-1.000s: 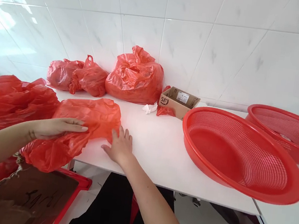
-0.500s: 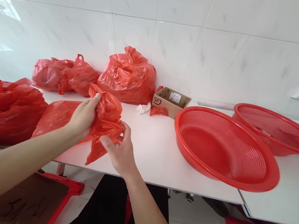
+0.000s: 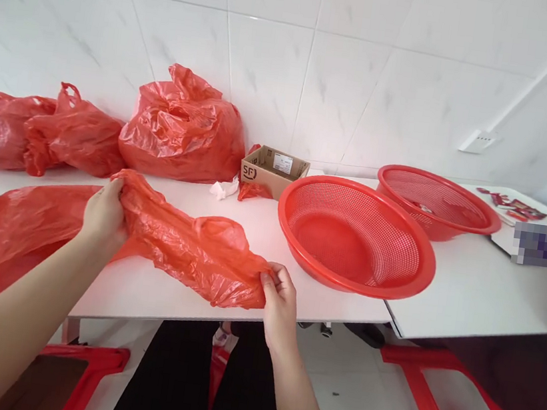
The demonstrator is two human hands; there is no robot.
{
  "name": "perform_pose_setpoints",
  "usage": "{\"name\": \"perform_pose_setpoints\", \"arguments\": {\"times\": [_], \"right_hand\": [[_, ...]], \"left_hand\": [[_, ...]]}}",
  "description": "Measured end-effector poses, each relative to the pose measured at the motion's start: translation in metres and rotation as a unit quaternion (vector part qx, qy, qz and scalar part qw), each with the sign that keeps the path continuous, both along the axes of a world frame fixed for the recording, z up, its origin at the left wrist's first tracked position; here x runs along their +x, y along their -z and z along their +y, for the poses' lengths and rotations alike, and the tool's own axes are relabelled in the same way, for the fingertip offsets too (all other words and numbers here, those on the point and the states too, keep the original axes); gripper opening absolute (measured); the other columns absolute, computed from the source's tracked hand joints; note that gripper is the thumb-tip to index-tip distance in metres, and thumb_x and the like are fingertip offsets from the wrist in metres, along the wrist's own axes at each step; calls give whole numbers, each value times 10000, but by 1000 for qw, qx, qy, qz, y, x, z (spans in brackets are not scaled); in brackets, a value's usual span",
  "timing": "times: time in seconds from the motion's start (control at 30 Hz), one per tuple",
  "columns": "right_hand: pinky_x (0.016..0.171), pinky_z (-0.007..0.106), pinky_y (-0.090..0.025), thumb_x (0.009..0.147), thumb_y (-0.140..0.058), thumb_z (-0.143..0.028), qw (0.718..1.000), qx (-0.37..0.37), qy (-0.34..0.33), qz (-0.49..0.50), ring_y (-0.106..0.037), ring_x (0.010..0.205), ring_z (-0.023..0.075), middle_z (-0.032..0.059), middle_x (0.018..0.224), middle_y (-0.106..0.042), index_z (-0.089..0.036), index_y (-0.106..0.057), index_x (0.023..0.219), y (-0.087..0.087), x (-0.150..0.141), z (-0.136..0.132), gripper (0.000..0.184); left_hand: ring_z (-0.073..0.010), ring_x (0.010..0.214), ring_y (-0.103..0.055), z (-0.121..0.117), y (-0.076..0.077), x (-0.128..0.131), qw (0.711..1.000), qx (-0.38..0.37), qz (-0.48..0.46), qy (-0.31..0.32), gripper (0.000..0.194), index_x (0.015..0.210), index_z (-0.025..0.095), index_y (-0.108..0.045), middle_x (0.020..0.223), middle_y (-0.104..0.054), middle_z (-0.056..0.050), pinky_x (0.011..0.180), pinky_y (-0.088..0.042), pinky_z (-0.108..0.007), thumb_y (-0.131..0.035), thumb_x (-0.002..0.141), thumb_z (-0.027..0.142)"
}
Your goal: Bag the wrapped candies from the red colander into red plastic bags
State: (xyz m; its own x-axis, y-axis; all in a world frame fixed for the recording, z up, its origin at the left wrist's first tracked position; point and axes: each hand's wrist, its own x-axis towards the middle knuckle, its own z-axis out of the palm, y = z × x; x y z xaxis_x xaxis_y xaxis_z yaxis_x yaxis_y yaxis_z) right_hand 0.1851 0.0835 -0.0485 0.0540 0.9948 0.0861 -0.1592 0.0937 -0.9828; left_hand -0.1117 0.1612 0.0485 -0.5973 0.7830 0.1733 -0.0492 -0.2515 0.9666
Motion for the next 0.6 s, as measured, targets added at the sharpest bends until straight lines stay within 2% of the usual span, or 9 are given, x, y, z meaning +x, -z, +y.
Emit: {"name": "perform_pose_setpoints", "arguments": {"times": [0.07,0.17,0.23,0.3,0.37,0.47,0.53,0.6], "right_hand": [[839,369,-546,904,-573,-466,1000,5,29,1,-670,950,231,73,1012,-701,-216,-578,991,7,4,-1,265],[855,384,-548,907,-573,-429,998,2,62,-2,-673,945,227,67,1003,-690,-220,-572,996,14,10,0,227],[919,411,-534,908,-560,-351,997,0,70,-33,-663,1023,233,82,1079,-685,-222,-572,1017,13,13,-3,169],[1020,457,-486,901,-536,-268,993,14,76,-87,-620,1166,246,105,1231,-652,-225,-578,1094,3,15,-12,202],[1097,492,-423,901,-519,-211,982,68,105,-139,-542,1295,253,113,1362,-586,-236,-570,1195,-16,15,-29,299],[1099,501,-425,908,-508,-131,947,218,154,-177,-518,1324,257,92,1373,-576,-261,-592,1199,-59,9,-56,330],[1072,506,-456,892,-498,-79,920,310,110,-212,-586,1239,253,70,1280,-635,-274,-610,1153,-90,2,-69,345],[1057,497,-474,881,-506,-68,889,359,5,-284,-651,1115,234,42,1166,-692,-285,-606,1147,-117,-7,-75,358]], "left_hand": [[-94,608,-484,-13,6,1,1000,11,-14,-20,170,792,184,-506,724,-531,46,616,-455,-238,-535,935,272],[-80,615,-458,-36,7,1,999,18,-7,-34,169,740,192,-515,684,-517,65,606,-432,-181,-591,885,236],[-83,661,-493,-52,5,-1,1000,8,6,-30,125,760,193,-584,740,-572,55,608,-439,-166,-644,853,251],[-99,728,-548,-69,3,-1,1000,-3,7,-11,78,798,205,-648,829,-629,34,645,-477,-180,-667,835,271],[-126,768,-586,-84,1,2,1000,-15,1,20,77,801,216,-683,857,-652,15,682,-518,-217,-677,826,289],[-162,799,-618,-101,2,15,998,-30,-8,62,74,777,238,-708,839,-672,-2,727,-558,-265,-693,815,300],[-170,808,-633,-110,2,27,996,-36,-19,78,64,767,263,-720,828,-683,1,754,-570,-273,-697,814,301],[-178,819,-651,-117,1,37,994,-43,-31,95,63,771,291,-730,829,-696,6,779,-581,-286,-692,819,303]]}}
